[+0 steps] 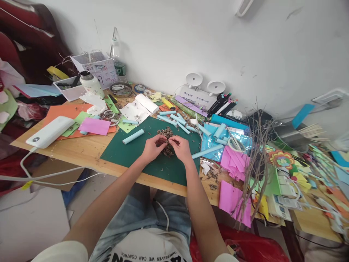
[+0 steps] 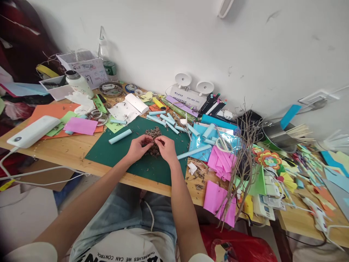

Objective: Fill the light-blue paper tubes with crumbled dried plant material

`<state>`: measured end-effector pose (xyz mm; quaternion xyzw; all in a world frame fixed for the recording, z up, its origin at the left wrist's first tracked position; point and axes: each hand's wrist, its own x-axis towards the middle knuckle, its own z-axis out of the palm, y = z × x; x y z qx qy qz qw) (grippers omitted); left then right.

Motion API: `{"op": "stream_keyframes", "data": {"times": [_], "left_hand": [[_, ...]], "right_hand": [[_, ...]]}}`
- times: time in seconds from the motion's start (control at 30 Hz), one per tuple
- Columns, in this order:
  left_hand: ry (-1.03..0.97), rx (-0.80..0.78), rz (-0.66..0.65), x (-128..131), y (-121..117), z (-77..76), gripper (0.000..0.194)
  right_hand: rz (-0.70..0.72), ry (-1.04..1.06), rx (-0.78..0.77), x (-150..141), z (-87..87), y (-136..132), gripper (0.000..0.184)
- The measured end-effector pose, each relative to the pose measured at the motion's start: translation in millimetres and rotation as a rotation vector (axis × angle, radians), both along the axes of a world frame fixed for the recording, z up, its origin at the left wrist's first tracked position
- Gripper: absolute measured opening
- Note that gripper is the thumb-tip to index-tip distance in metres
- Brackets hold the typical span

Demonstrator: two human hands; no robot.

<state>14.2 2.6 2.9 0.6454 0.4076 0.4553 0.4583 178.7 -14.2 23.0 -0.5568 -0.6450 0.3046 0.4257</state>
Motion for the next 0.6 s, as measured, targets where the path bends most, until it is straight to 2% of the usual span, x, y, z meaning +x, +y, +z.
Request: {"op": "stream_keyframes", "data": {"times": [0.23,0.37,0.6], "left_hand": [[0.002,-0.073,0.094,-0.9,3.9,-7.0,0.023],[-0.035,-0.081,0.118,-1.4,5.7,-5.7,0.020],[-0.036,-0.095,0.062,-0.9,5.0,-5.3,0.027]], "right_hand": [[-0.020,0.022,-0.032,1.4,2.3,-0.5,0.022],[0.056,0.076,-0.132,3.8,4.1,-0.7,0.020],[-0.014,0.104,-0.115,0.2,3.9,0.1,0.021]]}}
